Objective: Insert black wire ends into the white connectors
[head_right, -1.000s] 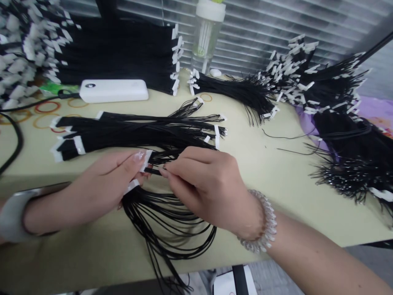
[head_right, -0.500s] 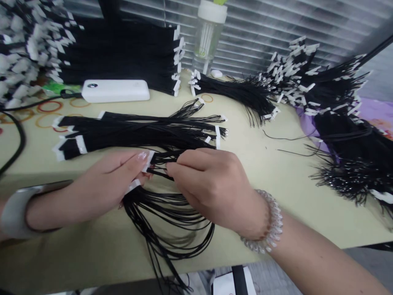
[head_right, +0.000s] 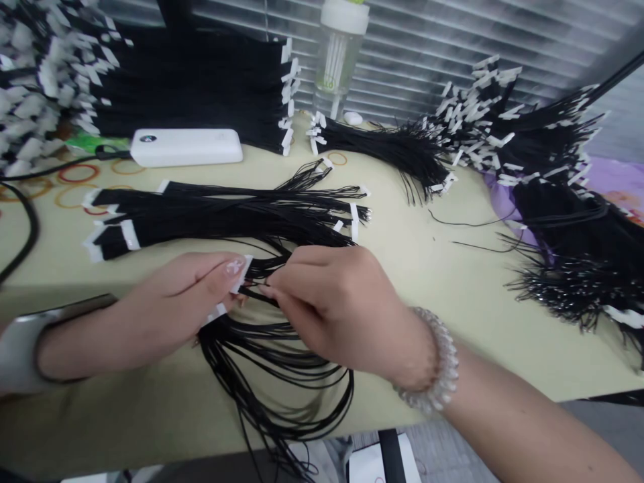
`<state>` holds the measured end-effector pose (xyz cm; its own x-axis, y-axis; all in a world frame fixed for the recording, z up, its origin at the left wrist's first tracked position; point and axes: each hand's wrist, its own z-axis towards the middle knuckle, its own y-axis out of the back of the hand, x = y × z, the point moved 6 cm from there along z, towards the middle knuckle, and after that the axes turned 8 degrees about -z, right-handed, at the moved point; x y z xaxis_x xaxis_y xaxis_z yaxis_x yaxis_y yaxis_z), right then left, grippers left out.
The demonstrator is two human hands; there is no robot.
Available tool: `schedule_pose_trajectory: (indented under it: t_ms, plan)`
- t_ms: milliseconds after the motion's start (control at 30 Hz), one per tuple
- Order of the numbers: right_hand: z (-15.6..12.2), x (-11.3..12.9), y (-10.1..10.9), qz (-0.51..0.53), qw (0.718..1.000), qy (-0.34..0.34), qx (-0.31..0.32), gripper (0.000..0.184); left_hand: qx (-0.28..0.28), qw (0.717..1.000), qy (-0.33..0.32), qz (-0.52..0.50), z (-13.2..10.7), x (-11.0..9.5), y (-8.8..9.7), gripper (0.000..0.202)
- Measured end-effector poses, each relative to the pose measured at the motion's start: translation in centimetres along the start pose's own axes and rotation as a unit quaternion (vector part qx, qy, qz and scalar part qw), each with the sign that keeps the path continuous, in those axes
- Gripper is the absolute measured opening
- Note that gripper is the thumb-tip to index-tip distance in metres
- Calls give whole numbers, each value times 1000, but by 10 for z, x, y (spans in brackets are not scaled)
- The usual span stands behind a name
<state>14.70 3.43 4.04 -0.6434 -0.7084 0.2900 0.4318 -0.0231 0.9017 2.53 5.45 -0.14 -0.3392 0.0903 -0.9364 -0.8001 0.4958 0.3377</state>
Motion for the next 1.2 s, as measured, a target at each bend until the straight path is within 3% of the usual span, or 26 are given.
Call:
schedule_pose_trajectory:
  t_ms: [200, 300, 400, 467, 600, 700, 767, 867, 933, 1000, 1067, 1200]
  plan:
    - [3, -25, -4, 152, 967, -157, 131, 24, 5, 1000, 16, -23, 2, 1, 0, 37]
    - [0, -35, -7, 173, 953, -182, 170, 21, 2, 999, 38, -31, 2, 4, 1, 37]
    - [-2, -38, -8, 143, 958, -166, 183, 17, -9, 999, 36, -35, 2, 4, 2, 38]
    - [-1, -36, -4, 98, 971, -145, 162, 16, -29, 998, 35, -40, 1, 5, 3, 38]
    - [0, -23, 17, -18, 994, -101, 42, 39, -72, 994, 55, -53, 0, 8, 6, 39]
    - [-3, -11, 34, -89, 991, -87, -45, 41, -92, 992, 73, -53, 1, 12, 7, 40]
    - [-7, -5, 40, -111, 988, -90, -64, 40, -99, 991, 78, -55, 2, 13, 7, 41]
    - [-9, 1, 26, -9, 995, -90, 49, 42, -97, 991, 71, -59, 3, 12, 7, 40]
    - [-13, 7, 7, 90, 976, -89, 175, 35, -98, 991, 70, -57, 2, 11, 8, 39]
    - [-16, 13, -11, 141, 953, -86, 253, 31, -105, 991, 66, -43, 2, 10, 9, 39]
    - [-16, 15, -25, 142, 947, -100, 269, 32, -108, 992, 59, -29, 2, 9, 10, 38]
    - [-11, 16, -40, 152, 951, -125, 238, 31, -108, 993, 45, -19, 3, 7, 11, 37]
